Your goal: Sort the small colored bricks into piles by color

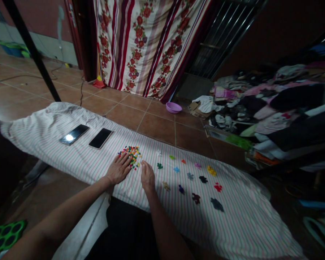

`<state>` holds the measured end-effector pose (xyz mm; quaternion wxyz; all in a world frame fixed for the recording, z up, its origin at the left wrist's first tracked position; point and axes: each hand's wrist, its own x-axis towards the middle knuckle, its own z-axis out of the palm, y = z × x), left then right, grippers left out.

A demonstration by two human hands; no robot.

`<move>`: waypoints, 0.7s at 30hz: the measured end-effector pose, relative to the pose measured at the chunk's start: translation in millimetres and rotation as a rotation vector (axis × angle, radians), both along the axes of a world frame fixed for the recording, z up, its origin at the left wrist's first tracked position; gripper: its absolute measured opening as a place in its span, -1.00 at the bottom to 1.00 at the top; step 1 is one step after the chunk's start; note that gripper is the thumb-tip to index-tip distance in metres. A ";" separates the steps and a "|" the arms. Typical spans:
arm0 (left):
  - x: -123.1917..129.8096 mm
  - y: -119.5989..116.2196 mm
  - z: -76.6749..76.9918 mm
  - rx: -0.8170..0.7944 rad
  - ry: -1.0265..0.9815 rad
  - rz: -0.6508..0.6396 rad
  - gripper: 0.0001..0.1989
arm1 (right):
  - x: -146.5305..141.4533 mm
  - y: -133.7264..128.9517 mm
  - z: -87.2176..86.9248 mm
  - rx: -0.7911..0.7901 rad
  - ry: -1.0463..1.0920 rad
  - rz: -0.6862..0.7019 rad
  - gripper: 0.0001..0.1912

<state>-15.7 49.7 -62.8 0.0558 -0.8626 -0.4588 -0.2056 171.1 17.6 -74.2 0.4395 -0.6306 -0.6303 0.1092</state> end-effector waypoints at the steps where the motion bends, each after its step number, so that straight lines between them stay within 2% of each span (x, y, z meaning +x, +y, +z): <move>1: 0.0 -0.1 -0.1 0.000 0.008 -0.015 -0.49 | -0.1 -0.1 0.3 -0.001 0.003 0.001 -0.39; 7: 12.0 3.1 2.1 -0.013 0.031 -0.056 -0.49 | -0.1 -0.6 1.7 0.004 0.014 0.009 -0.40; 11: 7.8 2.5 4.9 -0.003 0.021 -0.089 -0.50 | 0.3 0.6 0.8 0.011 -0.003 0.005 -0.44; 13: 1.0 1.6 5.1 0.010 0.003 -0.057 -0.50 | 0.4 1.7 0.4 0.012 -0.017 0.003 -0.47; 17: -7.9 1.6 0.6 -0.005 -0.007 0.096 -0.45 | 0.3 1.7 0.2 0.011 -0.052 0.005 -0.53; 21: -6.1 3.1 -3.8 -0.025 0.009 0.120 -0.40 | 0.0 -1.7 -0.8 0.019 -0.097 0.025 -0.57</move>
